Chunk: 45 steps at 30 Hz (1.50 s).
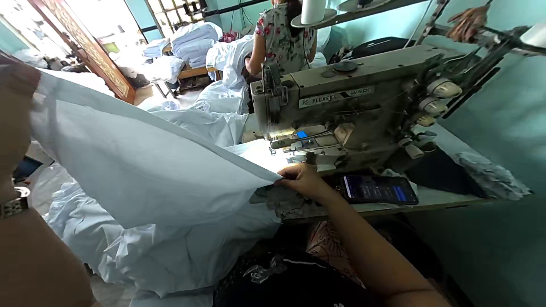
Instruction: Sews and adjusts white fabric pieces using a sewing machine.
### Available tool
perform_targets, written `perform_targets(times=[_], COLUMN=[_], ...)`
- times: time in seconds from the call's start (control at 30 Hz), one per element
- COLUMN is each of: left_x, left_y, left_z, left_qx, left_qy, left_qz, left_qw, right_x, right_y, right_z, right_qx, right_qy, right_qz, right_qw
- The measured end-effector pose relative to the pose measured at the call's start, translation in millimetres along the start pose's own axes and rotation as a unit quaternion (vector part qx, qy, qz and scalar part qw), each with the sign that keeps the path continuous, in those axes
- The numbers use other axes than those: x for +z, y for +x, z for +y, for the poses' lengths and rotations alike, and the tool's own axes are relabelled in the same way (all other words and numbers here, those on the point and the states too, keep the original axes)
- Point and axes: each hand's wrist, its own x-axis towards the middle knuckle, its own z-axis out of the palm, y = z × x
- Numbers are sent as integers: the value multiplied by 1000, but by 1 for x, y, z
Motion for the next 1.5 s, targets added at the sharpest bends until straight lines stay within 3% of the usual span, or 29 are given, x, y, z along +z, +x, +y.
perform_targets(times=[0.1,0.27,0.4,0.47,0.57,0.67,0.77,1.0,1.5], left_x=[10,18,18,18,29,34,40,58,90], left_y=[-9,-19,-13,-16,-29,-45,-49,-50,-71], left_z=[8,24,-5,12,38,37,40,65,121], left_qx=[63,40,76,111,78,66,103,199,245], left_qy=[-31,-42,-87,-68,-20,3,13,-4,-78], left_qz=[10,1,14,17,16,20,17,7,-86], left_qw=[997,998,993,991,997,998,994,980,963], right_x=[3,5,2,5,8,10,10,12,14], right_y=[-1,-3,-4,-5,-6,-7,-6,-6,-8], right_z=[4,5,4,9,9,8,10,10,11], right_qx=[-16,-42,-44,-51,-51,-50,-52,-57,-67], right_qy=[9,26,29,14,21,28,26,29,39], right_qz=[3,10,13,20,29,38,45,59,69], right_qw=[1000,999,999,998,998,998,997,996,995])
